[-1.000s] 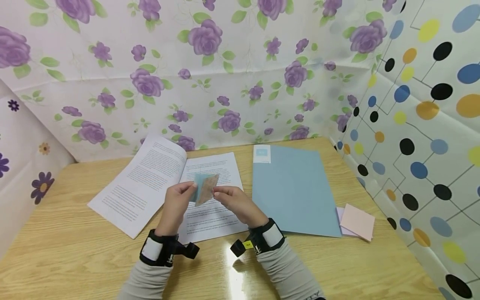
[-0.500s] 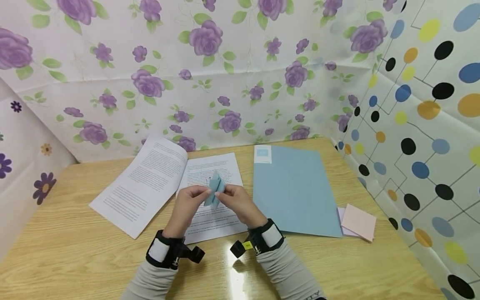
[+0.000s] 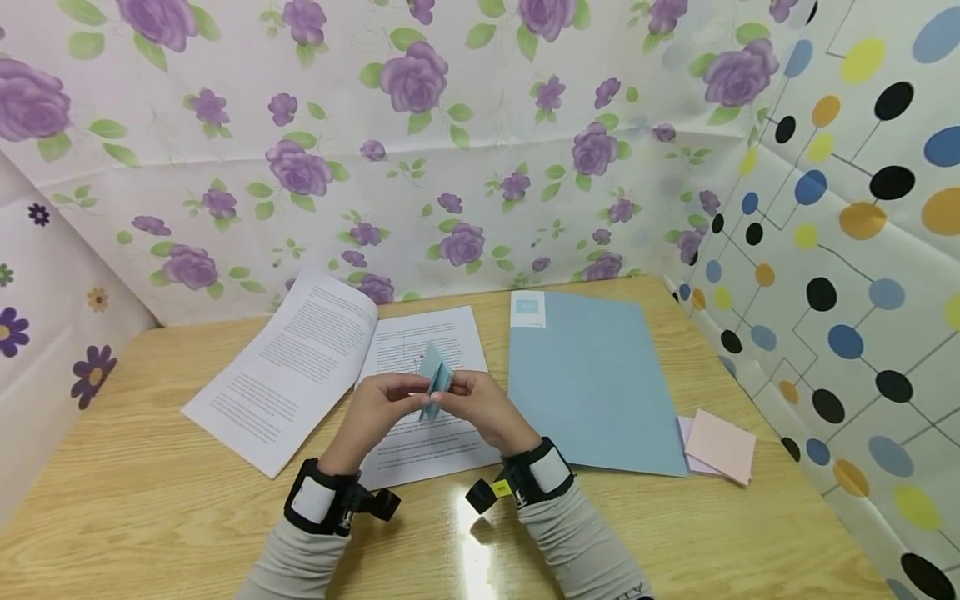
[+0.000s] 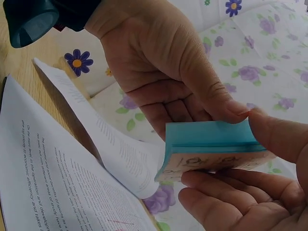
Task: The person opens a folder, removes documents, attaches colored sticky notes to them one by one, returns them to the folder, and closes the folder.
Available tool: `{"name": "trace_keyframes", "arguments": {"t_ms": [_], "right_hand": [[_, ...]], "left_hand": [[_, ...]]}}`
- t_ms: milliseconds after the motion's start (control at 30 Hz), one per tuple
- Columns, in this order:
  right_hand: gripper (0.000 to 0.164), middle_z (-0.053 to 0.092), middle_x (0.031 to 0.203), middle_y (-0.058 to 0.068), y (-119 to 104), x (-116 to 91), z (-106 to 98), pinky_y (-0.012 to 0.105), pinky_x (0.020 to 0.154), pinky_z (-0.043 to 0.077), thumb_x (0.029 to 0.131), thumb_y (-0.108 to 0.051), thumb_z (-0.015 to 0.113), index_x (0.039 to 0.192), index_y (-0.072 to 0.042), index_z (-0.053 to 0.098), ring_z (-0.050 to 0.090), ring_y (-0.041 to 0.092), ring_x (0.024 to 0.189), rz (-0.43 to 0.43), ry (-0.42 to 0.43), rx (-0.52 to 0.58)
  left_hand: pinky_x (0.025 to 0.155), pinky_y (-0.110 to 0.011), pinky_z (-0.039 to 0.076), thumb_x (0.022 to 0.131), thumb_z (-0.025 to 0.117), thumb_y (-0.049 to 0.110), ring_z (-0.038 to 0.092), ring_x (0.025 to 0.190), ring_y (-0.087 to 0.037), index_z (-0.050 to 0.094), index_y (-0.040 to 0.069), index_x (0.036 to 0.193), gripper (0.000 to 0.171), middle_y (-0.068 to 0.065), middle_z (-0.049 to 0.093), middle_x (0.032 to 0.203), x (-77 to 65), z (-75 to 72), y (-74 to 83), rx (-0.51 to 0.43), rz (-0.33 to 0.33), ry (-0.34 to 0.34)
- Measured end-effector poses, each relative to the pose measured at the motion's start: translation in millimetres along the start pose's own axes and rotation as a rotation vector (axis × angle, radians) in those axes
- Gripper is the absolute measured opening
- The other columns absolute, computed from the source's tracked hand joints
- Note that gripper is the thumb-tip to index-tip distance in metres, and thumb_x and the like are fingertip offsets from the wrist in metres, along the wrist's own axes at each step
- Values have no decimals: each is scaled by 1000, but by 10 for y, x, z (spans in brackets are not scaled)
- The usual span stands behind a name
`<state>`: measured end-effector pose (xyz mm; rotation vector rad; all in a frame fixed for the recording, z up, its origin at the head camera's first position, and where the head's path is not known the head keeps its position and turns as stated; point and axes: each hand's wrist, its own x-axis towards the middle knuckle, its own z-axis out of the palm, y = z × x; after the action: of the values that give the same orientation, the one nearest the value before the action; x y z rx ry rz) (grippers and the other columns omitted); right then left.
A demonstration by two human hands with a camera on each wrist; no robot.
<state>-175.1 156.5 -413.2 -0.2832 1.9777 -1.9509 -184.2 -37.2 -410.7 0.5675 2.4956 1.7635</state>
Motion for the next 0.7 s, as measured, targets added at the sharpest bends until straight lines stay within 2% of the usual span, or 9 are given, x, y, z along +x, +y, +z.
{"name": "trace_keyframes", "arguments": {"t_ms": [333, 467, 700], "right_hand": [[43, 53, 145, 32, 6, 8, -15, 45, 112, 47, 105, -6, 52, 143, 13, 48, 54, 39, 137, 9, 19, -13], [42, 53, 145, 32, 5, 13, -6, 44, 111, 48, 105, -3, 50, 144, 14, 47, 54, 40, 136, 18, 31, -15], [42, 56, 141, 34, 4, 9, -2, 39, 105, 54, 105, -1, 49, 144, 15, 46, 61, 37, 130, -1, 51, -24]], "left_hand": [[85, -39, 61, 88, 77, 5, 74, 98, -33, 77, -2, 108, 22, -19, 76, 107, -3, 23, 11, 73, 27, 8], [86, -42, 61, 90, 74, 3, 73, 99, -35, 76, -6, 109, 20, -22, 76, 106, -5, 29, 1, 91, 26, 29], [80, -43, 62, 93, 70, 1, 73, 92, -36, 75, -11, 104, 17, -26, 75, 102, -18, 18, 24, 132, 52, 85]]}}
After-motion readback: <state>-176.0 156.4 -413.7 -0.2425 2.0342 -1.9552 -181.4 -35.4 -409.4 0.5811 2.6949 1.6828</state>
